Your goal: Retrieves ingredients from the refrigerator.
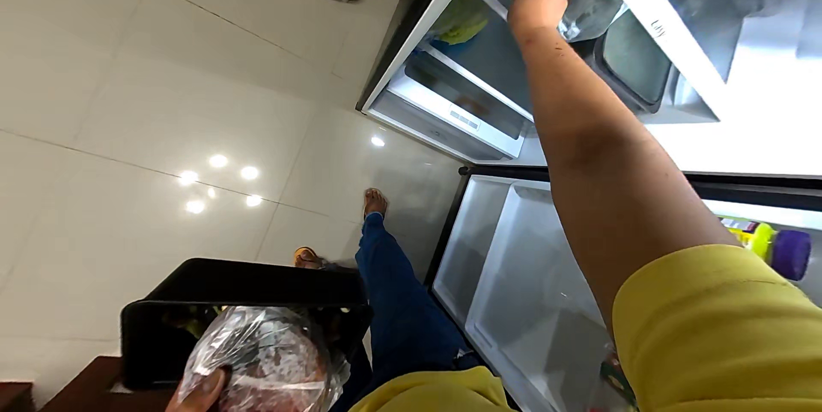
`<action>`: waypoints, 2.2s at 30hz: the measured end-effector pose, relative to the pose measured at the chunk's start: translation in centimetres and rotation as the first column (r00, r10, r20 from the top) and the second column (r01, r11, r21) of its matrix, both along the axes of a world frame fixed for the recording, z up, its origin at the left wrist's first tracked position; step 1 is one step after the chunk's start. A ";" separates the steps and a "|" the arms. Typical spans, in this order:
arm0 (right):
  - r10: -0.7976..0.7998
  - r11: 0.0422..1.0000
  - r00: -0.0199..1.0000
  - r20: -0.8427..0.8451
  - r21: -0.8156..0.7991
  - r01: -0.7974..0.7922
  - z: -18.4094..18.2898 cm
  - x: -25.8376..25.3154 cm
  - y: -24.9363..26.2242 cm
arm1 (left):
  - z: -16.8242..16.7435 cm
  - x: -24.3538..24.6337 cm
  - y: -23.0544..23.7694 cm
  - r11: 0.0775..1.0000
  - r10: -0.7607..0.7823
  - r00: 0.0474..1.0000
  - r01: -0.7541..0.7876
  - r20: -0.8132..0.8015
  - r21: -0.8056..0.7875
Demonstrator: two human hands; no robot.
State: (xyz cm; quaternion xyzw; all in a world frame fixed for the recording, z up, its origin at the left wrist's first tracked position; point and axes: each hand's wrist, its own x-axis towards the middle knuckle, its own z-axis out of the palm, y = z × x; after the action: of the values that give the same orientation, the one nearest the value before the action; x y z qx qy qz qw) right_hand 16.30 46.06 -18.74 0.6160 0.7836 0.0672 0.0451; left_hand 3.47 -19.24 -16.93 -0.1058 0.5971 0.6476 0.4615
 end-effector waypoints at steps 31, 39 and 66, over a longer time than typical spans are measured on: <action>0.476 0.840 0.828 -0.297 0.431 -0.329 3.5 10.8 -11.3 | 3.5 -0.9 0.0 0.999 -0.002 1.000 0.001 0.007 0.047; -0.014 1.000 0.439 -0.898 -0.014 0.004 11.5 13.9 -19.7 | 6.2 -3.5 -2.5 0.994 -0.073 0.996 0.077 -0.045 0.079; -0.483 0.652 0.800 -0.355 -0.756 0.058 -5.7 40.4 -72.4 | 11.4 3.5 -12.2 0.962 -0.243 0.960 0.257 -0.136 0.091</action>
State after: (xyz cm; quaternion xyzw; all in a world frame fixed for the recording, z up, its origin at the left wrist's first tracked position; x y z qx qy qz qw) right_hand 56.74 -26.38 -24.39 0.6570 0.6210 -0.4212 0.0727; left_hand 6.98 -31.46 -5.48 0.0359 0.5971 0.6207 0.5069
